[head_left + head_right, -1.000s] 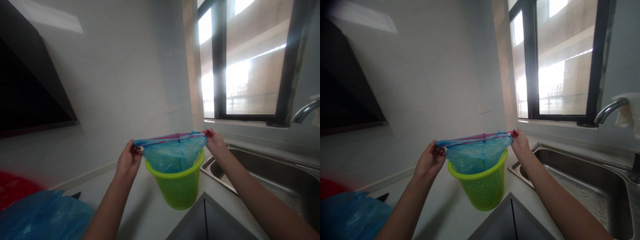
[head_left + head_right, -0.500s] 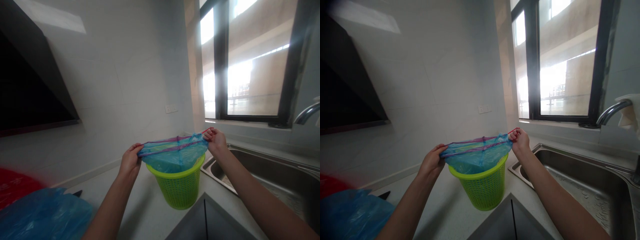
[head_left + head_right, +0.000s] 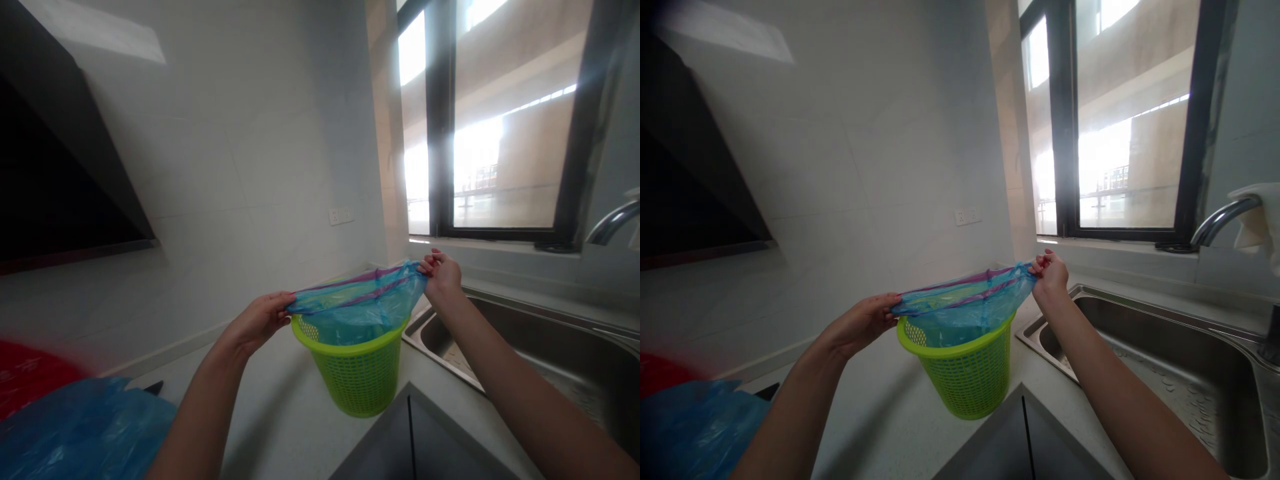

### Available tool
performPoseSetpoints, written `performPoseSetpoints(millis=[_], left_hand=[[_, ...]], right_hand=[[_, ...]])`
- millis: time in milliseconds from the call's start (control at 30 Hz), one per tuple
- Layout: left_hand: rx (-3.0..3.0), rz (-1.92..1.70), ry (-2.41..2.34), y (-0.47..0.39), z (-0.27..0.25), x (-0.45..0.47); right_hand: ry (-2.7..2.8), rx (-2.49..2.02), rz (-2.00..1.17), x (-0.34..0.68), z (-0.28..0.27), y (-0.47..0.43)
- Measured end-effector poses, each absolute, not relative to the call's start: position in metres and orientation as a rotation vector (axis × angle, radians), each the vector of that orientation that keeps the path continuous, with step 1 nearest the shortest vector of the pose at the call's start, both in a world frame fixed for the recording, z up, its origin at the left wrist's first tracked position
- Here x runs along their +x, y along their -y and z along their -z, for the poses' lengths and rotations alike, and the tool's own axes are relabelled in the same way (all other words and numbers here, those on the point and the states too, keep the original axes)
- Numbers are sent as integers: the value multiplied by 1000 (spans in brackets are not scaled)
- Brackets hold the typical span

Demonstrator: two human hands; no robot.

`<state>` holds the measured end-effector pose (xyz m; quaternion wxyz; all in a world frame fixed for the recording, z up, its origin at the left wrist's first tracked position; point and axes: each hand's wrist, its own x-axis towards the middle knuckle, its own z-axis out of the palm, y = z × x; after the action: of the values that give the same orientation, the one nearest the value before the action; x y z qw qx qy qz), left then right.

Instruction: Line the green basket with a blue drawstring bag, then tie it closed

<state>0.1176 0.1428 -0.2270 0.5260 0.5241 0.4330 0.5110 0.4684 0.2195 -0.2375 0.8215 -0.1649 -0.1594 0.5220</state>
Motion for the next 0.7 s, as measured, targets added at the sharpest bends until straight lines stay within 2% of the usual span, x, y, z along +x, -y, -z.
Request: performPoseSetpoints(millis=[200,400,600,700], left_hand=[[1217,-1447,-1112,-147,235,125],[1288,-1510,-1074,-146,241,137],[1348,-1664,-1005,-128,232,152],[1225,-1813,-862,-120,224,158]], right_hand=[[547,-363,-1058,454,235,-209],[1169,-463,-1020,430,230,-177],[1650,-629,-563,405,236,-152],[1664,-683,-542,403,240,-158]])
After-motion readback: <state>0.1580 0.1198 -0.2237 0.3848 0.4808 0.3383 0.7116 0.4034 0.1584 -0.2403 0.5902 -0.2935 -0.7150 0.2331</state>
